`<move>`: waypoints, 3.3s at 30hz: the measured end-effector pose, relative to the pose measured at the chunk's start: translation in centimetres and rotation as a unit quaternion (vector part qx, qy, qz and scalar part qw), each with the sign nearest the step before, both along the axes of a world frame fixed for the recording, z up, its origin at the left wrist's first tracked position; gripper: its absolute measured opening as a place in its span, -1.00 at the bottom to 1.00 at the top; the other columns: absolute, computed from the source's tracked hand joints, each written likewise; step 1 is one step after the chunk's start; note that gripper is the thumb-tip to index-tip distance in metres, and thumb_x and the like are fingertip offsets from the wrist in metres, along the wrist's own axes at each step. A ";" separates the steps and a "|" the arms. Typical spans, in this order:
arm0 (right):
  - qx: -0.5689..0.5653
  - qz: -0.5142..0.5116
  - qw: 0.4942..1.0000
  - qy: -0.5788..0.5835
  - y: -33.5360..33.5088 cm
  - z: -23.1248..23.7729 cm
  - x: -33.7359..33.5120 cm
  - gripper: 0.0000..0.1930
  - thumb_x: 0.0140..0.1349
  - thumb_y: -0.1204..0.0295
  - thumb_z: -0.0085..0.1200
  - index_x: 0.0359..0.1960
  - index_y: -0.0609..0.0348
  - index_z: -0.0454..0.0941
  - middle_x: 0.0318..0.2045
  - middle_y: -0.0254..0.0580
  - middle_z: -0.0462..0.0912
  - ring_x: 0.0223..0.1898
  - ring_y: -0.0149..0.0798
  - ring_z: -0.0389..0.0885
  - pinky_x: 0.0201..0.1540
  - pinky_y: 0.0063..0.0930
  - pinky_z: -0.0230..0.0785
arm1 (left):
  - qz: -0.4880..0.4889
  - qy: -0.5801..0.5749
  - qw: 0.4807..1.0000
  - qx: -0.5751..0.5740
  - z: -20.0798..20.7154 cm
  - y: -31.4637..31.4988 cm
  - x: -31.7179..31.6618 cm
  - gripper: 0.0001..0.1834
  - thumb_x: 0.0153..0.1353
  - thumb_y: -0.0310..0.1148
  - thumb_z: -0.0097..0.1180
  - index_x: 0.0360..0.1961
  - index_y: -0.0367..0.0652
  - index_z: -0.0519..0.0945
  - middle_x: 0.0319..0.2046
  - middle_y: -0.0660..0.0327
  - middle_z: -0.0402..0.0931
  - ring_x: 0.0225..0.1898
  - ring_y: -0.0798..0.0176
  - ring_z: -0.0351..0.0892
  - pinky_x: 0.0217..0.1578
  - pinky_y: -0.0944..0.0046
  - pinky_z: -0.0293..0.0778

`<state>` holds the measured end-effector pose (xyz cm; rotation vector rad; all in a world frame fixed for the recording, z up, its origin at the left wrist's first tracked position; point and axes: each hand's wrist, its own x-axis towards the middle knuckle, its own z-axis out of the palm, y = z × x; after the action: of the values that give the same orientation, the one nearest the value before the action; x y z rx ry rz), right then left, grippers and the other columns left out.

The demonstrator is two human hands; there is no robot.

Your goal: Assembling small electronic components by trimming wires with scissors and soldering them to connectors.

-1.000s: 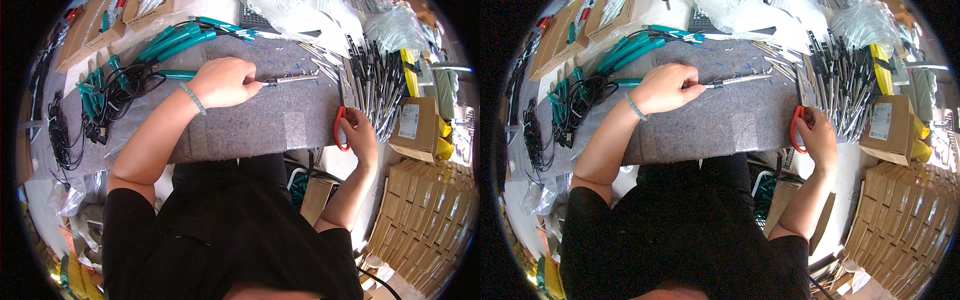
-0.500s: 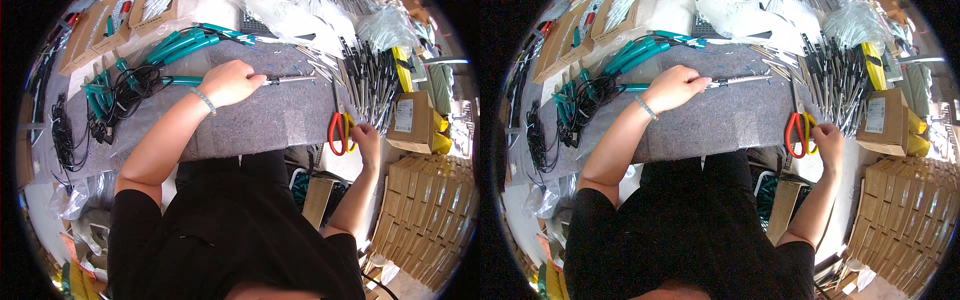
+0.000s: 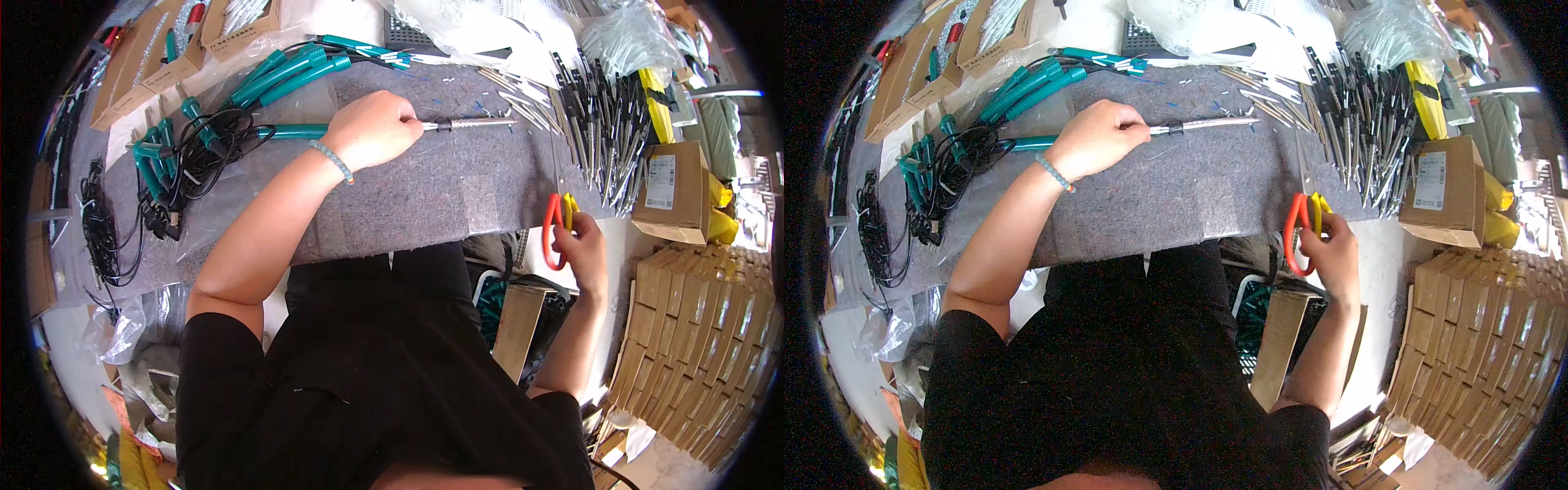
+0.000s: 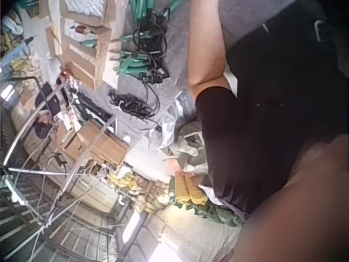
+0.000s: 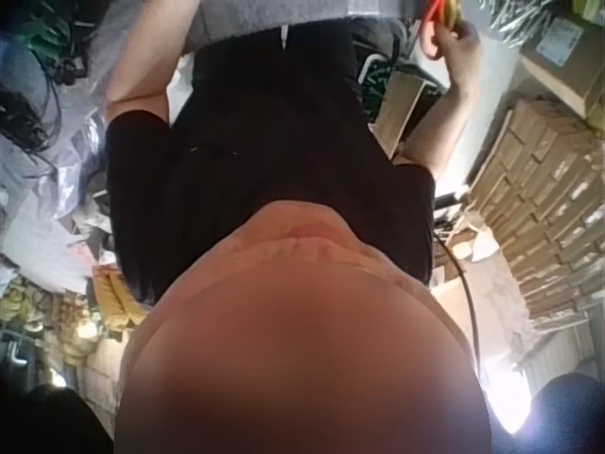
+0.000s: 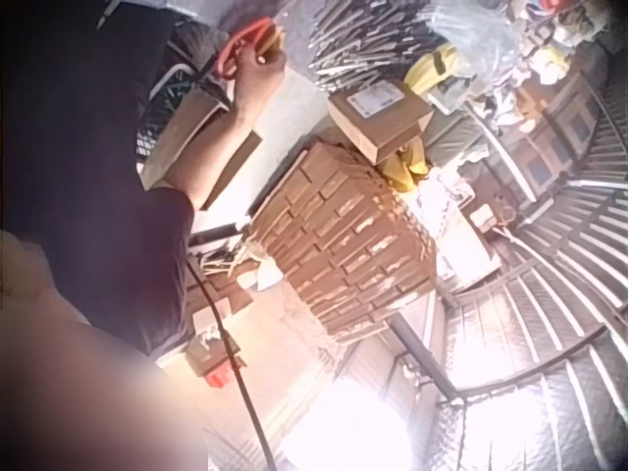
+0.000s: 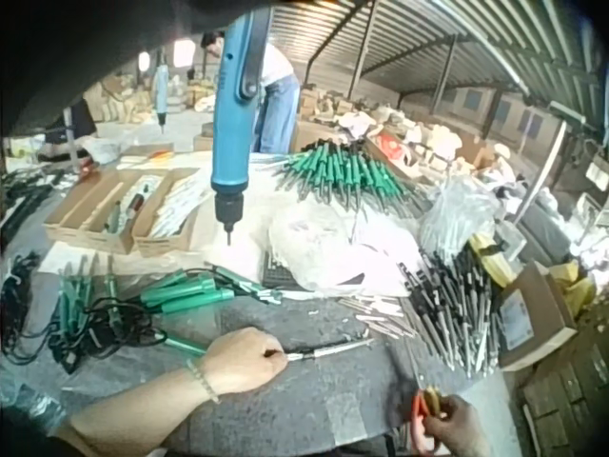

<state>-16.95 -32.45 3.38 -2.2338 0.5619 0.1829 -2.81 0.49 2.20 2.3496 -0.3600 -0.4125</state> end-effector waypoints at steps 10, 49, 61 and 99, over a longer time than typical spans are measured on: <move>-0.251 0.173 0.952 -0.027 10.7 0.3 -2.3 -0.15 -0.19 -0.17 0.33 -0.02 0.30 0.40 -0.27 0.08 0.61 -0.24 0.05 0.64 -0.17 -0.17 0.48 | -0.008 -0.044 0.996 -0.083 -1.5 0.5 0.3 -0.72 0.13 -0.20 0.09 -0.34 -0.19 0.67 -0.48 0.00 0.59 -0.40 -0.02 0.59 -0.32 0.09 0.46; -0.255 0.216 0.942 0.034 16.5 2.0 2.1 -0.33 0.09 -0.23 0.04 -0.37 0.29 0.34 -0.62 0.11 0.57 -0.44 0.19 0.61 -0.37 -0.04 0.44 | 0.063 0.002 0.963 -0.261 -1.2 0.5 -1.1 -0.84 0.22 -0.39 0.12 -0.37 -0.26 0.65 -0.57 0.34 0.55 -0.46 0.51 0.42 -0.41 0.46 0.32; -0.389 0.065 0.918 0.041 9.6 1.5 3.7 -0.45 0.15 -0.13 0.03 -0.28 0.22 0.45 -0.53 0.09 0.62 -0.42 0.14 0.64 -0.32 -0.03 0.47 | 0.043 -0.060 0.978 -0.193 -1.8 0.5 -0.5 -0.83 0.21 -0.37 0.13 -0.35 -0.26 0.65 -0.59 0.32 0.54 -0.54 0.53 0.36 -0.51 0.43 0.29; -0.102 0.346 0.891 -0.275 16.2 -0.5 12.5 -0.79 0.19 0.29 0.07 -0.23 0.10 0.57 -0.35 -0.12 0.61 -0.31 0.00 0.61 -0.29 -0.18 0.45 | 0.010 -0.157 0.972 -0.177 -1.2 2.3 0.1 -0.89 0.14 -0.47 0.16 -0.36 -0.31 0.60 -0.46 0.15 0.58 -0.42 0.33 0.55 -0.37 0.33 0.45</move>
<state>-4.49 -16.28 2.90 -2.4519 -0.5606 -0.1644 -2.71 2.79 1.00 2.0609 -0.5123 0.0388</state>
